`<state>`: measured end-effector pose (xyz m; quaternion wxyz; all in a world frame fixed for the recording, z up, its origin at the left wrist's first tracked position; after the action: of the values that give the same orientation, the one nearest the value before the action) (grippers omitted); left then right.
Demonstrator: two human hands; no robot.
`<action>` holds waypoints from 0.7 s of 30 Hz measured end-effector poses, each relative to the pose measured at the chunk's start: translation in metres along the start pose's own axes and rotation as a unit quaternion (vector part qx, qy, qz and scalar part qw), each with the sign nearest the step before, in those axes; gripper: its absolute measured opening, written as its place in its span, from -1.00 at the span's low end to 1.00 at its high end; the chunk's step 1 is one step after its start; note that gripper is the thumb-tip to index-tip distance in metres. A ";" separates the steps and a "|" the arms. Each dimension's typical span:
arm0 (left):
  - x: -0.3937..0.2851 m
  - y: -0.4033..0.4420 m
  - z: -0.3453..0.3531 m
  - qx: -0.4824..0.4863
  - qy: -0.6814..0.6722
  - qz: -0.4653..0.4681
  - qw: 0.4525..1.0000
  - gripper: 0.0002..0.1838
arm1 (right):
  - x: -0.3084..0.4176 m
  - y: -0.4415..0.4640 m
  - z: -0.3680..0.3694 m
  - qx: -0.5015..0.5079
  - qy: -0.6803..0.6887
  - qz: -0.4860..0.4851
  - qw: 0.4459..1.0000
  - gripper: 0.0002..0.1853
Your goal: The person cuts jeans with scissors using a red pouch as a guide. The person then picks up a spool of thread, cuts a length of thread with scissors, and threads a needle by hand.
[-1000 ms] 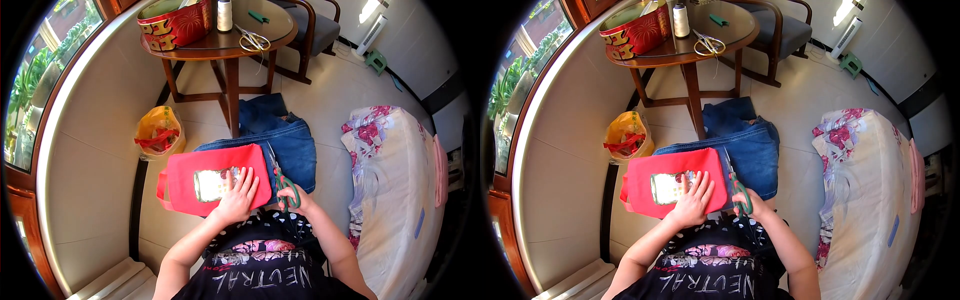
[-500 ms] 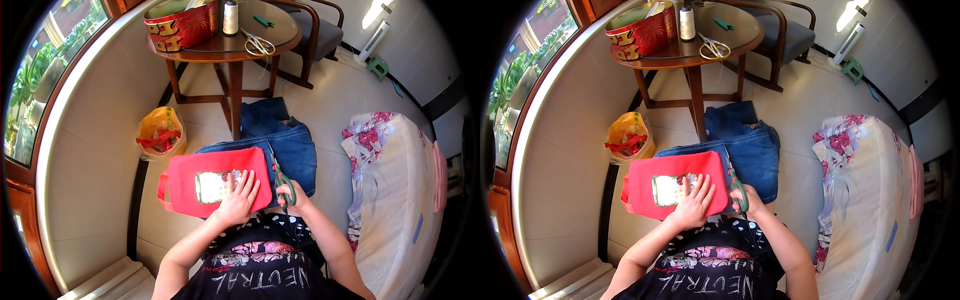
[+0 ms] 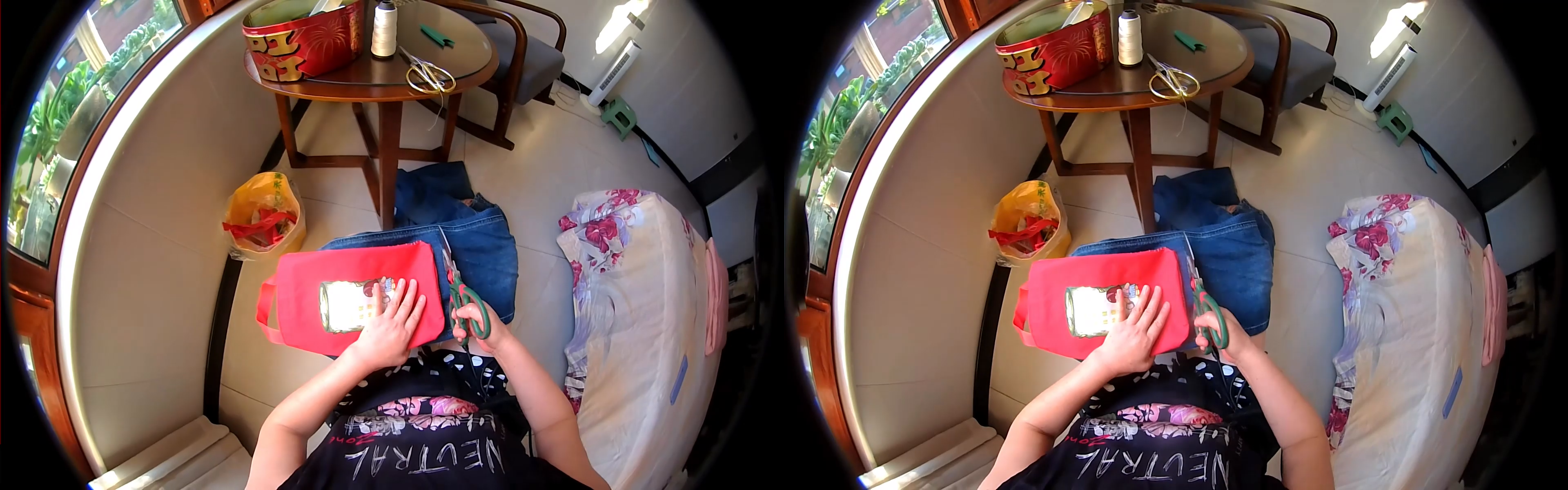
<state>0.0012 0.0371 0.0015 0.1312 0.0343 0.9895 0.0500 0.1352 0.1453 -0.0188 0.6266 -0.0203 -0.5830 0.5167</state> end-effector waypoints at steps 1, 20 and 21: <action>0.000 0.000 -0.002 0.002 0.001 0.002 1.000 -0.17 | 0.000 0.000 0.000 -0.001 0.006 -0.005 1.000 -0.72; 0.001 -0.002 0.001 -0.013 -0.005 0.001 1.000 -0.15 | 0.014 0.010 -0.002 -0.031 -0.042 0.025 0.998 -0.80; 0.000 -0.003 0.001 -0.007 -0.004 -0.001 1.000 -0.15 | 0.015 0.008 -0.003 -0.029 -0.047 0.014 0.998 -0.78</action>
<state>0.0013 0.0346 -0.0002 0.1350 0.0328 0.9887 0.0563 0.1295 0.1610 -0.0146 0.5902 -0.0225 -0.6263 0.5088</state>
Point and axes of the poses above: each hand's wrist, its own y-axis towards the middle knuckle, its own z-axis out of the palm, x = y × z, the point moved 4 cm from there along y, towards the middle knuckle, and after that the axes turned 6 degrees about -x, right-handed, at the moved point
